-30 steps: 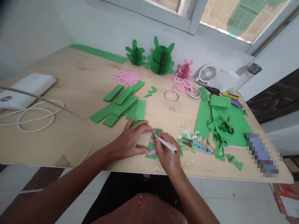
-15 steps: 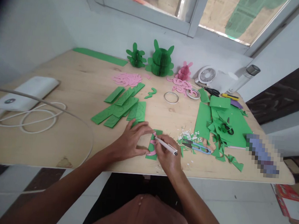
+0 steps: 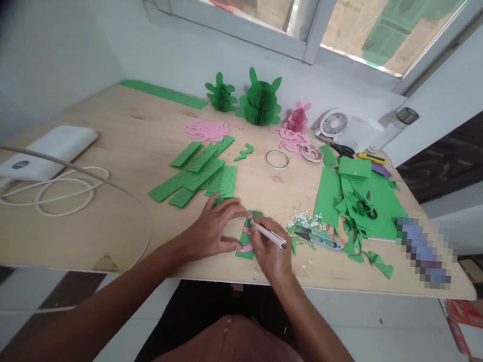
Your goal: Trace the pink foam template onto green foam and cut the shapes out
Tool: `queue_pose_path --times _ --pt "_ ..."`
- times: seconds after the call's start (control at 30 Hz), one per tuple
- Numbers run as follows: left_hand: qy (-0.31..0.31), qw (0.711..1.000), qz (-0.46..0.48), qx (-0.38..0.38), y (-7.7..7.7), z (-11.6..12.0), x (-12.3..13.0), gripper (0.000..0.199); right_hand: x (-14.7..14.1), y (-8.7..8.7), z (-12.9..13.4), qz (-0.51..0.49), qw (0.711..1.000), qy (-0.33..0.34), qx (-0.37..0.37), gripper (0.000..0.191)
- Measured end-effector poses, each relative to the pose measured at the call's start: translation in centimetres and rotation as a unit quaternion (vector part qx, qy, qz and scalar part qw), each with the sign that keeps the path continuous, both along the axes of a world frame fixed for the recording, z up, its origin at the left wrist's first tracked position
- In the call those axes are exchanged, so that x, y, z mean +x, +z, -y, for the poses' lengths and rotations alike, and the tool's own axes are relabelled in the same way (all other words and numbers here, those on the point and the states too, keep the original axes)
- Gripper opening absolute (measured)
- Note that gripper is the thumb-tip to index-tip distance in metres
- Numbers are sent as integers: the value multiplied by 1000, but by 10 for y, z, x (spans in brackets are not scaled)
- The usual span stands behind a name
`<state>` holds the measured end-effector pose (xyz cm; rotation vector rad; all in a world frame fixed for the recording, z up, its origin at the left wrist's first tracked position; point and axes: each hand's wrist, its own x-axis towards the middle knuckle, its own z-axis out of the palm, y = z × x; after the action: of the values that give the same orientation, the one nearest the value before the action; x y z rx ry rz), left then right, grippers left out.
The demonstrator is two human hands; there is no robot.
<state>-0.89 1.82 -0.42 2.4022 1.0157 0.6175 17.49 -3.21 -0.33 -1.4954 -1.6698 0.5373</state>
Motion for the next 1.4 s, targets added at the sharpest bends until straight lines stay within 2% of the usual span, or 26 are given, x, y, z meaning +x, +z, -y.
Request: queue_pose_path --times 0.57,1.0,1.4 --pt "0 1000 3 -2 0 0 0 55 1 0 1 -1 1000 4 11 12" --pt "6 1000 -7 -1 2 1 0 53 -1 9 6 20 1000 -9 5 12" --pt "2 1000 -4 -5 2 0 0 53 3 3 9 35 999 -13 14 12"
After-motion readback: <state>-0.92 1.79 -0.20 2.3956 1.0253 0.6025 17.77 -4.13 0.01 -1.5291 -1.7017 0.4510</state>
